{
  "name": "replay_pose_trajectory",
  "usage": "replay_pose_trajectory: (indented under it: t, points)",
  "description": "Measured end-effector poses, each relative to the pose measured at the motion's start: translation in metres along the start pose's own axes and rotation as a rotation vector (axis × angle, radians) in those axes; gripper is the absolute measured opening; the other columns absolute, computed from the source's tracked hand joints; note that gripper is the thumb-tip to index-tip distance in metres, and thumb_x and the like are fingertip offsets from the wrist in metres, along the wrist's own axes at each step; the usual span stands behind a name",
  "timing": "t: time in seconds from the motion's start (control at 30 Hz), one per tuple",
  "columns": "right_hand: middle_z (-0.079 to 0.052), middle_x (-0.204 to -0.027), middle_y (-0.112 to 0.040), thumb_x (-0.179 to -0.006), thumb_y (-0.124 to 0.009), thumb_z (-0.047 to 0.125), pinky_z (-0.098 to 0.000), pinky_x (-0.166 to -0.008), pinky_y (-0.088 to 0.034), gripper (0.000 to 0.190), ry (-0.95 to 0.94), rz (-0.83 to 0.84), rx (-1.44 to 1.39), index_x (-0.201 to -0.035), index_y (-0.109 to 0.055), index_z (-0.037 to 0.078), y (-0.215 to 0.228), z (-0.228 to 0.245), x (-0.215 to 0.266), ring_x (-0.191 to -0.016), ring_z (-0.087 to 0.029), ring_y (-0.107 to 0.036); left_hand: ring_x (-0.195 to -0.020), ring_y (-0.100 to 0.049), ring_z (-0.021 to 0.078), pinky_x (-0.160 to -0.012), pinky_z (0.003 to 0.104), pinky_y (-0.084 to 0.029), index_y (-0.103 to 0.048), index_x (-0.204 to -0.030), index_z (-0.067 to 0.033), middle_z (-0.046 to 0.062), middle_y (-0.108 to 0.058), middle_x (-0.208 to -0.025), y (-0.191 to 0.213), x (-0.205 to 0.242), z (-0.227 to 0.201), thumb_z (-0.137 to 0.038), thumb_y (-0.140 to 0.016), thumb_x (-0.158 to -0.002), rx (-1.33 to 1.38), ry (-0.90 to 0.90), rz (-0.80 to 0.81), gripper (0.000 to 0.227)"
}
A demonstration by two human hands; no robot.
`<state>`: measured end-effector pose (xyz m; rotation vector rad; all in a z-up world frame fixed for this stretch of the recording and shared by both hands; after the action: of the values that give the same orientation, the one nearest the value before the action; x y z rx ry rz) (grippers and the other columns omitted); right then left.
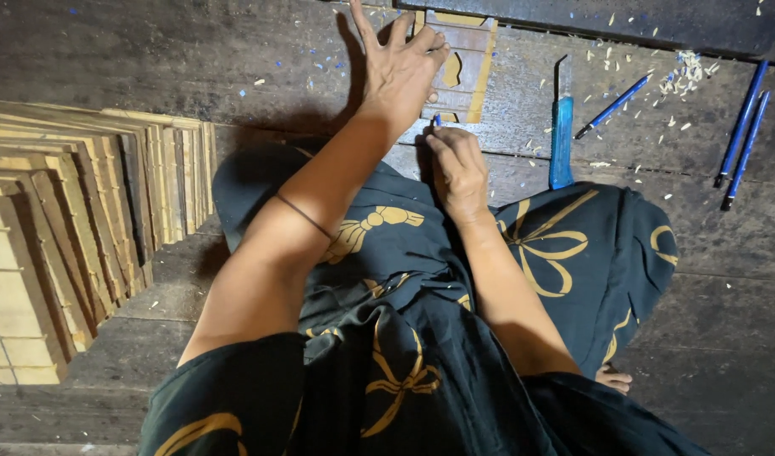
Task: The person sits on the floor and carves a decorative pattern into small rectangular wooden pieces using a chisel and a blue pen. They repeatedly pick up pieces from a stack, carve them, and place them aside.
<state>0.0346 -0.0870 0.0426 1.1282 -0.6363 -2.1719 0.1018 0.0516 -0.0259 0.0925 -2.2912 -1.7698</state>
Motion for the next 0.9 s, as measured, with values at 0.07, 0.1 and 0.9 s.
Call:
replay_pose_trajectory:
  t: [0.07,0.1,0.9]
  points:
    - [-0.022,-0.112,-0.067,-0.101,-0.068,-0.005,-0.0441,-0.086,-0.062,0.011,0.037,0.033,0.063,-0.110,-0.068,-0.011,-0.006,0.006,-0.003,-0.100,-0.038,-0.064,-0.146,-0.034,0.0406,-0.102,0.088,0.012,-0.067,-0.132,-0.0263,0.002,-0.055,-0.144,0.001,0.000,0.001,-0.009,-0.075,-0.077,-0.006,0.010,0.018,0.058]
    - [-0.022,-0.112,-0.067,-0.101,-0.068,-0.005,-0.0441,-0.086,-0.062,0.011,0.036,0.032,0.061,-0.110,-0.068,-0.011,-0.007,0.004,-0.002,-0.100,-0.038,-0.064,-0.146,-0.034,0.0406,-0.102,0.088,0.012,-0.067,-0.132,-0.0263,0.002,-0.055,-0.144,0.000,-0.002,0.001,-0.009,-0.075,-0.077,-0.007,0.010,0.020,0.058]
    - [-0.024,-0.100,-0.064,-0.105,-0.058,0.003,-0.0452,-0.084,-0.057,0.017,-0.119,-0.014,-0.081,-0.111,-0.067,-0.010,-0.006,-0.013,0.005,-0.098,-0.038,-0.067,-0.144,-0.038,0.0434,-0.101,0.089,0.012,-0.071,-0.128,-0.0243,0.008,-0.060,-0.141,0.007,-0.001,-0.002,-0.001,-0.079,-0.069,0.010,0.002,0.002,0.065]
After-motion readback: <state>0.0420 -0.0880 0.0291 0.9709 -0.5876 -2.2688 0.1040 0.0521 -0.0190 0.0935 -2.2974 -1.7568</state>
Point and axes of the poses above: each hand's wrist, its own x-axis away from the middle knuckle, its own y-axis out of the back of the hand, z = x × y, the point moved 10 cm from there along -x, towards the middle knuckle
